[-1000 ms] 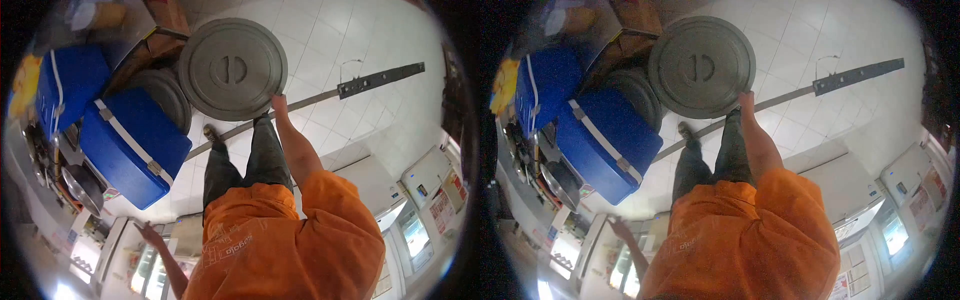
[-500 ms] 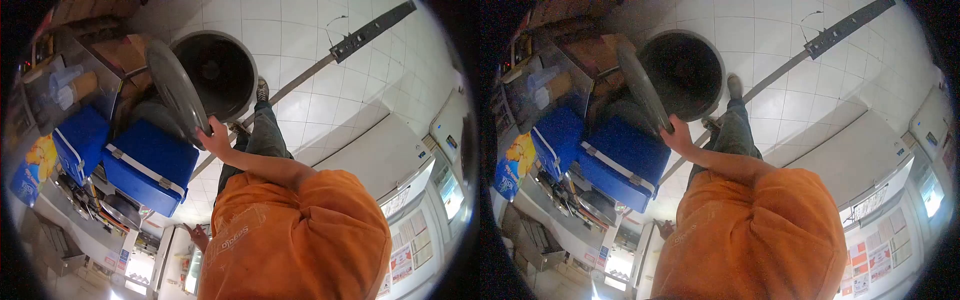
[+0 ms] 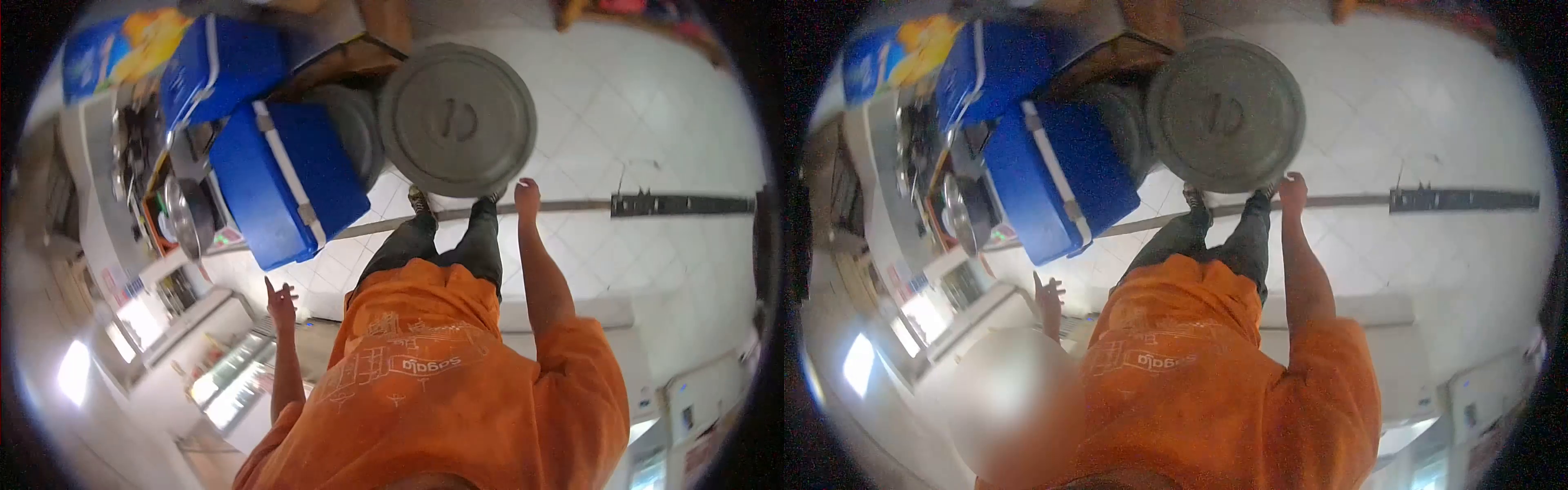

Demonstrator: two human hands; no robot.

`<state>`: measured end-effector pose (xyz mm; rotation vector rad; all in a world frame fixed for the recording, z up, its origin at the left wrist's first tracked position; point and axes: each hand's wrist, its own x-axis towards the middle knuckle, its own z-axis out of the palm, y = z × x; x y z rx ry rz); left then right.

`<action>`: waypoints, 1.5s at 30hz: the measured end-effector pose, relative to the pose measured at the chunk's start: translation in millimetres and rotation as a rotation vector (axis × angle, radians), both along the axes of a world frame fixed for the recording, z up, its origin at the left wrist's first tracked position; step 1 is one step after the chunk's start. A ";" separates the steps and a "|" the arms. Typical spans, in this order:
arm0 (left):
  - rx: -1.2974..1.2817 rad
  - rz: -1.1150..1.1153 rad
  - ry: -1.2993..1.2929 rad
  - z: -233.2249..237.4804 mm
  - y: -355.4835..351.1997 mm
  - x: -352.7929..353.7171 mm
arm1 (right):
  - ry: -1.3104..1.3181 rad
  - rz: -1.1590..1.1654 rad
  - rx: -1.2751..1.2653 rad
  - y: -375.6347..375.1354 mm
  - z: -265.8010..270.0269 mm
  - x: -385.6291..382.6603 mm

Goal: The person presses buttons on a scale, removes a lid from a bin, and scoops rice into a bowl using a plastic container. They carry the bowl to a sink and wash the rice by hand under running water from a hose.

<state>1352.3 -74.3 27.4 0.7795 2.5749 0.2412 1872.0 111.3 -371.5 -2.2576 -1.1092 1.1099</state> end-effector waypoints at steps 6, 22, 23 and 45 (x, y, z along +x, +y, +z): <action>0.447 0.652 -0.460 -64.9 -39.8 -55.8 | -0.013 0.531 0.254 63.7 26.2 -97.8; 1.138 1.171 -0.873 -146.8 35.0 -29.4 | 0.086 0.988 0.325 304.4 278.1 -580.5; 1.172 1.252 -0.857 -150.5 34.1 -27.0 | 0.070 1.001 0.320 298.9 270.6 -581.6; 0.896 1.076 -0.767 -178.5 -81.4 -131.0 | -0.086 1.305 -0.081 283.6 207.3 -567.0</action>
